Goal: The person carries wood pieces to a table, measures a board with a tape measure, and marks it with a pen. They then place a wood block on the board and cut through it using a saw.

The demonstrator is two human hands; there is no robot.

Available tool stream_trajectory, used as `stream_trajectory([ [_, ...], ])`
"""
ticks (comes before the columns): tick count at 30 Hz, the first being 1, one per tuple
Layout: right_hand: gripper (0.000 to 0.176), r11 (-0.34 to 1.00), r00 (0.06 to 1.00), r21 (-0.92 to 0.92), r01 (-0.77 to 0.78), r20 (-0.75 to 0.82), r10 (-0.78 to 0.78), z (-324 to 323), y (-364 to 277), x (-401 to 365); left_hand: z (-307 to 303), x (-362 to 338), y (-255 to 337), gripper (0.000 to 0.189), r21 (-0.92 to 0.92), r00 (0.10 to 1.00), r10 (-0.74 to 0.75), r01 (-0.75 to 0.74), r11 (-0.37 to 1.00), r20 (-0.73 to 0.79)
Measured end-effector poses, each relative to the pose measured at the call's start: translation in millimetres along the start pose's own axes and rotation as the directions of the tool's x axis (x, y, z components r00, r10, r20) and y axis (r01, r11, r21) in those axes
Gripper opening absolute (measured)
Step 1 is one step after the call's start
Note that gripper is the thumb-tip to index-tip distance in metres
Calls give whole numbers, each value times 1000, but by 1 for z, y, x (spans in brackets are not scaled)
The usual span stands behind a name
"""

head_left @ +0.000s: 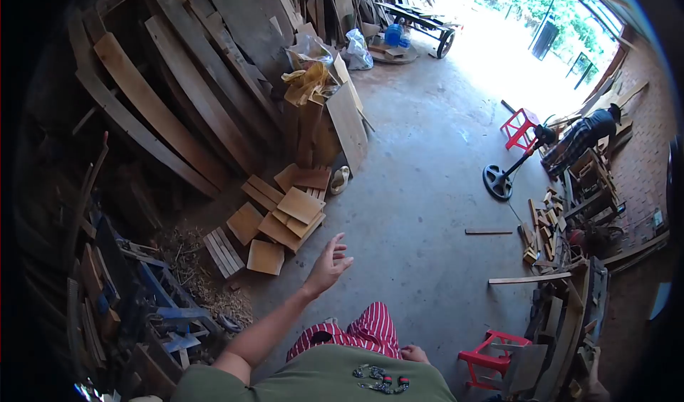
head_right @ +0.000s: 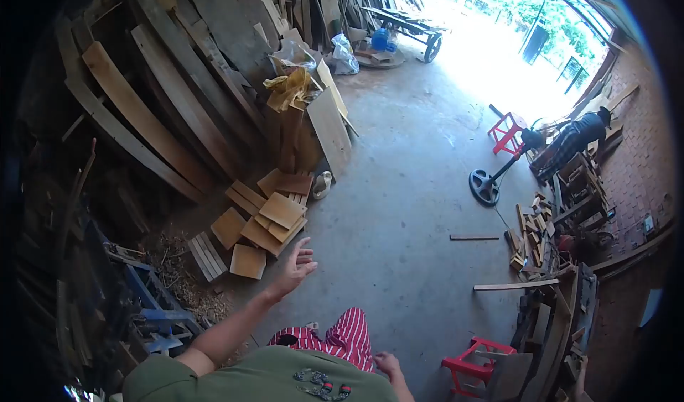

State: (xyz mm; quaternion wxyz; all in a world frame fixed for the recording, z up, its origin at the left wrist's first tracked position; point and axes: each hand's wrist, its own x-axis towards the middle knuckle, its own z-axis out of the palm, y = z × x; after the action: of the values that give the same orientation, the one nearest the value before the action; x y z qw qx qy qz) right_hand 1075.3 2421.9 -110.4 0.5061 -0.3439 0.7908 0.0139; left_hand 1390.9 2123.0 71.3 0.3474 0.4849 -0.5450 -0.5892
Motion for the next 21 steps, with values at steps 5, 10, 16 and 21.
stream_trajectory([
  [5, 41, 961, 957, -22, -275, 90, 275, -38, 68, 110, 39, 229, 12, 72, 149, 990, 115, -127, 981, 86],
  [10, 37, 972, 971, 26, -234, 50, 232, -207, -53, 253, 10, 394, -143, 82, 228, 919, -344, 382, 896, -191],
  [16, 31, 961, 891, 66, 270, -397, -223, -492, -320, 515, -57, 425, -149, 65, -69, 416, -745, 850, 522, -521],
  [21, 32, 850, 733, -77, 520, -470, -491, -691, -572, 641, -64, 539, -132, 44, -204, 173, -823, 922, 329, -542],
])
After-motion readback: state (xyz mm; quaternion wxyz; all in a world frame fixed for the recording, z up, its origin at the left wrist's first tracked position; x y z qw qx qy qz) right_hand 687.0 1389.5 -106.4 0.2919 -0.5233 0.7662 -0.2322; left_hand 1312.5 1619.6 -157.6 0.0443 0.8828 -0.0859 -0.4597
